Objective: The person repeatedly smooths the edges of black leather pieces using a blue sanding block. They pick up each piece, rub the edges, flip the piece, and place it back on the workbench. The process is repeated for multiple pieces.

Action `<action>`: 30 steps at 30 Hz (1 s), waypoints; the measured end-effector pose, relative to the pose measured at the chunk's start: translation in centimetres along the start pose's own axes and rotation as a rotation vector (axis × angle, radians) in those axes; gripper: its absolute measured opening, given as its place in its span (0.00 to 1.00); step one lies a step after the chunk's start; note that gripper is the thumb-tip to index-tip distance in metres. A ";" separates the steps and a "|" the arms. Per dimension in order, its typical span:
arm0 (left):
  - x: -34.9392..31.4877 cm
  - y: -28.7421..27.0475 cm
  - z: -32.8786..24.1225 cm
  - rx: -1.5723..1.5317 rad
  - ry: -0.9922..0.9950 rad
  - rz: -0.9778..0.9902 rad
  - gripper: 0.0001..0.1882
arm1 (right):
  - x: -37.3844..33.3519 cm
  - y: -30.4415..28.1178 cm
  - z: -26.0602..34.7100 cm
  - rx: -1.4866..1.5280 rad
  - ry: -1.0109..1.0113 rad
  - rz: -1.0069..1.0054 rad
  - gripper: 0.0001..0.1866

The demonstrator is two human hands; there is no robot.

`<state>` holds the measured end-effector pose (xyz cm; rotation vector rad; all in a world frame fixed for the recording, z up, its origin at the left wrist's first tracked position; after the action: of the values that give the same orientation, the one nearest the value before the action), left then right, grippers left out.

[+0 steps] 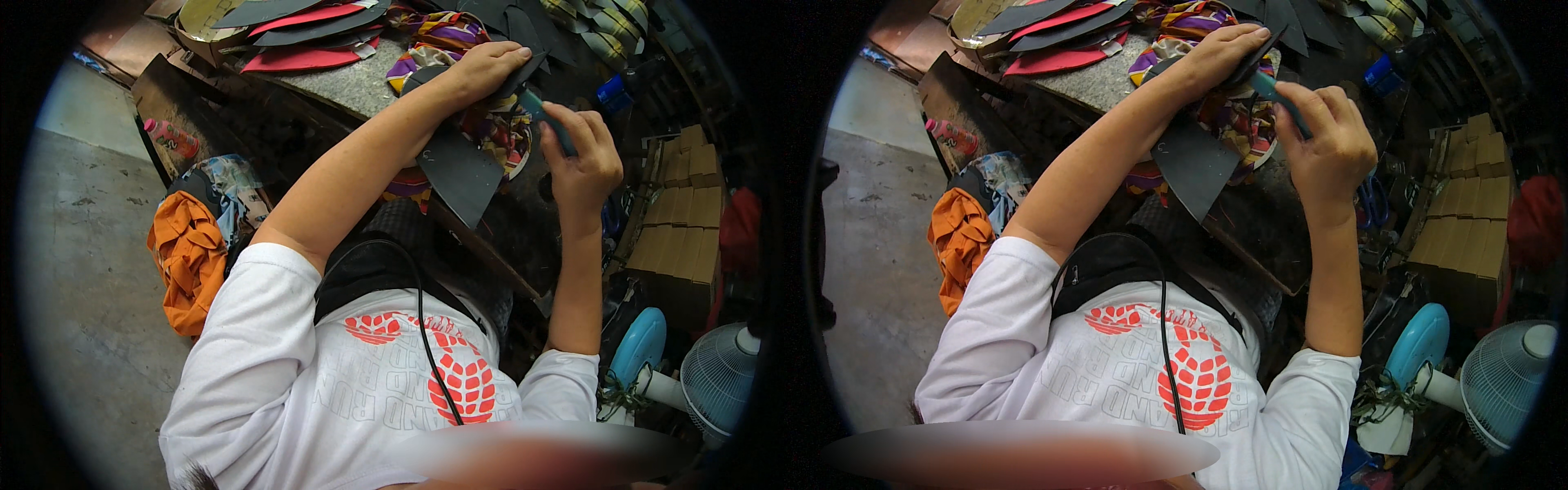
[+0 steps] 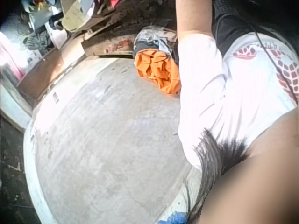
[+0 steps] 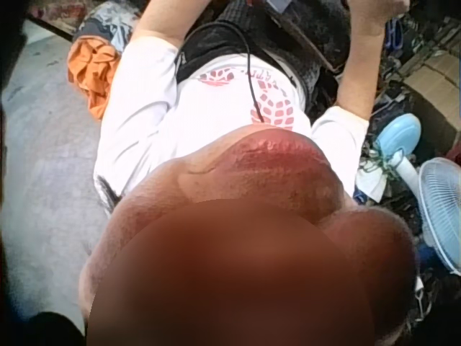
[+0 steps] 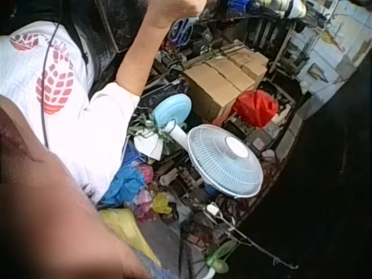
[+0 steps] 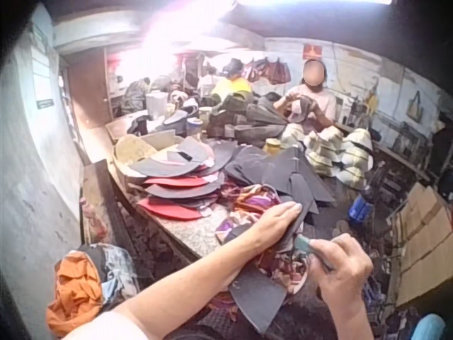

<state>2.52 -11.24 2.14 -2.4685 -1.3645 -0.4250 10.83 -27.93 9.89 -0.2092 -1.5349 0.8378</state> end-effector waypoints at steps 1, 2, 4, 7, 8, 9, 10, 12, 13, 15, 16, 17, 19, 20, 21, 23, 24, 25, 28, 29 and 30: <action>0.1 0.0 0.0 -0.007 0.012 -0.002 0.23 | 0.3 -0.1 -0.2 -0.018 0.001 -0.011 0.14; 0.1 0.0 0.1 -0.011 0.013 -0.001 0.23 | 0.8 -0.2 -0.4 -0.041 -0.007 -0.044 0.13; 0.2 -0.1 0.3 -0.035 0.003 -0.010 0.23 | 1.3 -0.3 -0.9 -0.030 0.030 -0.077 0.13; 0.1 -0.1 0.3 -0.066 0.000 -0.014 0.24 | 1.2 0.2 -0.3 0.010 0.017 -0.033 0.14; 0.1 0.0 0.3 -0.069 -0.009 -0.002 0.24 | 1.0 0.4 0.2 0.027 -0.001 0.007 0.15; 0.0 0.0 0.3 -0.073 -0.018 0.010 0.24 | 0.6 0.7 0.7 0.044 -0.019 0.047 0.16; 0.0 0.0 0.3 -0.082 -0.032 0.015 0.24 | 0.4 0.6 1.2 0.047 -0.049 0.053 0.17; -0.1 0.0 0.0 -0.068 -0.018 0.014 0.23 | 0.2 0.3 1.5 0.074 -0.061 0.063 0.17; -0.1 -0.1 -0.1 -0.072 -0.001 0.007 0.23 | 0.3 0.2 1.5 0.089 -0.053 0.070 0.17; -0.2 -0.1 -0.2 -0.076 -0.010 0.004 0.23 | 0.7 0.0 1.5 0.051 -0.083 0.035 0.15; -0.2 -0.1 -0.2 -0.082 -0.007 0.001 0.23 | 1.0 0.1 1.4 0.034 -0.084 0.022 0.14; -0.1 0.0 -0.2 -0.080 -0.012 0.014 0.23 | 1.3 0.2 1.2 0.008 -0.094 0.002 0.14; -0.1 0.0 -0.1 -0.084 -0.033 0.033 0.23 | 2.0 0.7 0.7 -0.039 -0.100 -0.029 0.14; -0.2 0.1 0.0 -0.086 -0.044 0.049 0.22 | 2.4 0.7 0.2 -0.071 -0.089 -0.057 0.12; -0.2 0.1 0.1 -0.094 -0.065 0.059 0.21 | 2.8 0.7 -0.6 -0.091 -0.065 -0.079 0.11; -0.3 0.2 0.3 -0.098 -0.114 0.072 0.20 | 3.3 0.5 -2.3 -0.133 0.000 -0.115 0.10; -0.3 0.2 0.4 -0.094 -0.142 0.076 0.20 | 3.3 0.6 -3.3 -0.164 0.078 -0.069 0.08; -0.4 0.2 0.5 -0.094 -0.162 0.083 0.20 | 3.3 0.5 -3.6 -0.143 0.075 -0.092 0.08; -0.4 0.3 0.4 -0.090 -0.147 0.086 0.20 | 2.9 -0.1 -3.7 -0.089 0.113 -0.141 0.08; -0.4 0.2 0.2 -0.085 -0.123 0.073 0.21 | 2.8 0.1 -3.3 -0.059 0.119 -0.113 0.08; -0.3 0.1 0.1 -0.084 -0.096 0.050 0.23 | 2.6 0.1 -2.8 -0.028 0.127 -0.085 0.07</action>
<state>2.46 -11.51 1.86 -2.6161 -1.3437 -0.3641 12.96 -25.23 11.64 -0.2125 -1.4275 0.7232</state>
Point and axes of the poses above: each hand's wrist, its own x-axis towards the middle knuckle, its own y-axis out of the palm, z = x × y, the point moved 8 cm from there along x, towards the middle knuckle, and after that the axes turned 2 degrees about z, right-handed, at the moved point
